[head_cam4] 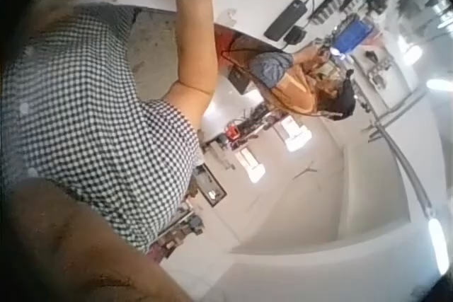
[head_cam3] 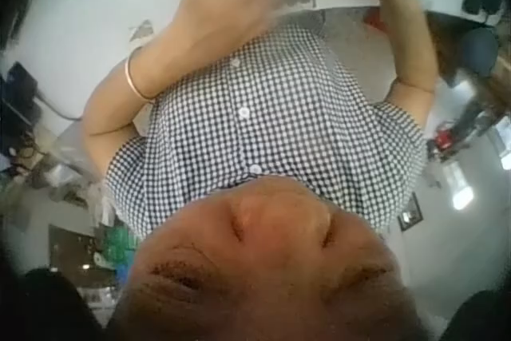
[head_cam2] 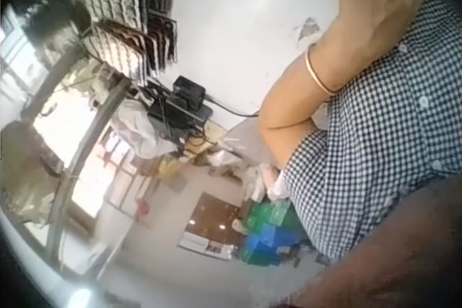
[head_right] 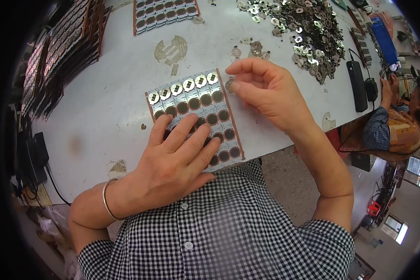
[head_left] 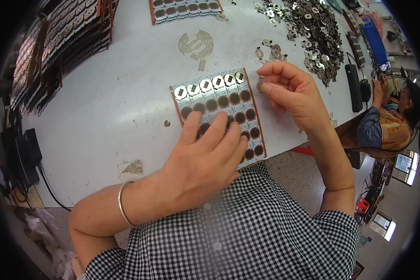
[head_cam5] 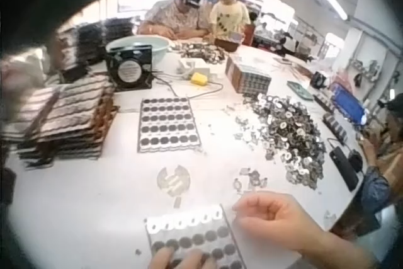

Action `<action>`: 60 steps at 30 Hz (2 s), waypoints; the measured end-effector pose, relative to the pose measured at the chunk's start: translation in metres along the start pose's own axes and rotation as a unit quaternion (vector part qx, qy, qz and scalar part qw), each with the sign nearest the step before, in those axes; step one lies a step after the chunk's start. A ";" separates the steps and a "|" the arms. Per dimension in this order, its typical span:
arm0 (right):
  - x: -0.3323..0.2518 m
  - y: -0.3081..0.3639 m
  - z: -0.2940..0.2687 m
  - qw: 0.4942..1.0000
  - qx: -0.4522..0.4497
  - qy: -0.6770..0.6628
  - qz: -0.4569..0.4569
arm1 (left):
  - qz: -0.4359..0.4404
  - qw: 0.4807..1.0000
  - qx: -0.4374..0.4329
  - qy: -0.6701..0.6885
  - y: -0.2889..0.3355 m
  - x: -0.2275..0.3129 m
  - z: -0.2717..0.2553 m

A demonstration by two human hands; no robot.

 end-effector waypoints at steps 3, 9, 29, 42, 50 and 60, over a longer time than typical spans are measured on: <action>-0.001 0.001 0.004 1.000 0.007 0.004 -0.022 | 0.002 1.000 0.003 0.005 0.000 0.000 0.000; 0.001 -0.004 -0.012 0.950 -0.016 -0.287 0.120 | 0.001 1.000 -0.005 0.003 0.001 -0.001 -0.001; 0.009 0.006 0.008 0.998 0.043 0.003 -0.053 | -0.016 1.000 0.003 0.010 -0.001 -0.001 0.000; 0.001 -0.007 0.015 0.992 0.037 0.090 -0.079 | -0.045 0.999 0.002 0.026 0.000 0.000 -0.003; -0.011 -0.004 0.020 0.987 -0.006 0.155 -0.038 | -0.038 0.999 -0.016 -0.005 0.001 -0.001 -0.003; 0.008 0.007 0.030 0.920 0.111 0.305 -0.218 | -0.035 0.999 -0.002 -0.007 0.001 -0.001 -0.001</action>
Point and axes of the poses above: each hand's wrist, its own y-axis away from the middle knuckle, its own z-axis out of the palm, x = y × z, the point moved 1 cm from there along -y, towards the middle knuckle, and after that the axes turned 8 degrees about y, right-handed, at the moved point
